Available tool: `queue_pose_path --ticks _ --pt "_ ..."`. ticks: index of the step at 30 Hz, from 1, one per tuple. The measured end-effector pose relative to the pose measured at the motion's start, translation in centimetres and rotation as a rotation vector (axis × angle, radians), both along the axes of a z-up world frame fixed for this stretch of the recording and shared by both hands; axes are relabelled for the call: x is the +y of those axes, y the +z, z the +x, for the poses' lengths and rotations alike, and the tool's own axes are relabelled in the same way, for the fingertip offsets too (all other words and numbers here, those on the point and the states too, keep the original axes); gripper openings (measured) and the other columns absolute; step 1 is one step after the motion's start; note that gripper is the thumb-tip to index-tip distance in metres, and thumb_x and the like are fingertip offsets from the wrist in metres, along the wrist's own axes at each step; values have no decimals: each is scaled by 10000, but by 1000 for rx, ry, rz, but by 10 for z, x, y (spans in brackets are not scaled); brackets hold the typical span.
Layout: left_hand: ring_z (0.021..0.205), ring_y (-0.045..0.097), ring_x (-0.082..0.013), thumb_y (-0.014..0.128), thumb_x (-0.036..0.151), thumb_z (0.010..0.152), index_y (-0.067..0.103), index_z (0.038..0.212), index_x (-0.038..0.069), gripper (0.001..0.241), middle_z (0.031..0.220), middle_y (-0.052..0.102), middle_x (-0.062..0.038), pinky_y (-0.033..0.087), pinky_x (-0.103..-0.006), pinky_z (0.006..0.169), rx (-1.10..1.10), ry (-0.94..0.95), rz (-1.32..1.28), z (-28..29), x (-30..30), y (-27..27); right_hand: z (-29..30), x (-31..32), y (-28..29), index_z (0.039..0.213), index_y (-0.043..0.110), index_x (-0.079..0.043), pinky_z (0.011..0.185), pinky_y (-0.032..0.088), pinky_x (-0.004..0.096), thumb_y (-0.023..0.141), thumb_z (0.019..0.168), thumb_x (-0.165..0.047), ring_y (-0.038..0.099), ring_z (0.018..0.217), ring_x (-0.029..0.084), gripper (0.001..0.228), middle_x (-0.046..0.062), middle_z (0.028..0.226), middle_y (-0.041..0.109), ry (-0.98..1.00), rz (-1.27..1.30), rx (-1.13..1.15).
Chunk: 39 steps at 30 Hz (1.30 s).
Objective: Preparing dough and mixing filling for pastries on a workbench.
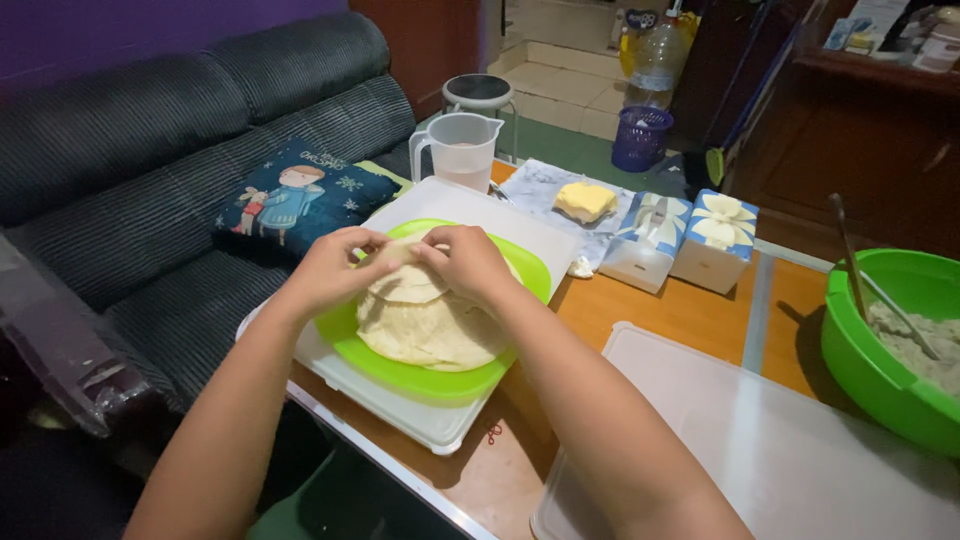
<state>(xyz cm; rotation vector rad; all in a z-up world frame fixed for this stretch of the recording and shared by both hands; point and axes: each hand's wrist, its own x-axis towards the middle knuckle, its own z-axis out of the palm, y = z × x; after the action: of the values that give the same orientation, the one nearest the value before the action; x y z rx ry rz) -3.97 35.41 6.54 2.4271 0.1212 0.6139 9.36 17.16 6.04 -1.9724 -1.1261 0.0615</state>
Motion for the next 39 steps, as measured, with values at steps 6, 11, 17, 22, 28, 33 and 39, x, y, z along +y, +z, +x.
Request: queue_pose_path --ticks 6,11,17,22,28,33,39 --pt "855 673 -112 765 166 883 708 1223 55 362 1012 741 -56 556 -279 742 171 -45 -487 8 33 -22 -3 3 2 987 795 -97 726 562 383 715 910 -356 727 742 275 283 125 850 771 -36 110 -40" --pt "787 685 -105 707 165 965 666 1049 13 179 904 749 -42 556 -272 699 73 -86 -502 29 44 -15 15 20 -9 993 788 -88 701 571 344 703 919 -349 736 704 207 284 107 828 779 -26 202 46" --pt "808 668 -76 730 157 948 691 1060 21 181 923 743 -26 531 -248 703 36 -156 -443 72 74 -5 31 28 -9 949 784 -55 651 539 304 723 923 -324 661 666 120 277 59 761 751 -62 287 129" --pt "777 667 -83 761 169 917 732 1038 37 182 895 750 -30 538 -266 698 87 -114 -277 88 52 45 62 43 -30 911 786 -29 607 497 283 718 951 -287 576 655 73 270 5 734 709 -43 413 320" --pt "771 671 -94 784 145 882 741 980 12 170 858 757 -49 543 -285 704 41 -166 -55 120 32 82 90 43 -36 924 739 -12 621 588 289 686 966 -281 668 688 84 277 8 815 726 58 631 621" --pt "740 644 -136 818 152 885 727 1004 10 207 853 735 -75 527 -334 676 -16 -123 195 136 2 115 94 21 -13 919 722 -12 681 630 286 669 999 -268 703 720 99 274 15 828 726 26 783 638" --pt "824 689 -87 782 130 938 720 1030 7 165 913 755 -37 563 -282 748 -147 -316 73 151 -38 147 111 -31 33 988 733 -19 579 498 256 679 1010 -261 600 664 81 249 1 816 695 -10 873 466"
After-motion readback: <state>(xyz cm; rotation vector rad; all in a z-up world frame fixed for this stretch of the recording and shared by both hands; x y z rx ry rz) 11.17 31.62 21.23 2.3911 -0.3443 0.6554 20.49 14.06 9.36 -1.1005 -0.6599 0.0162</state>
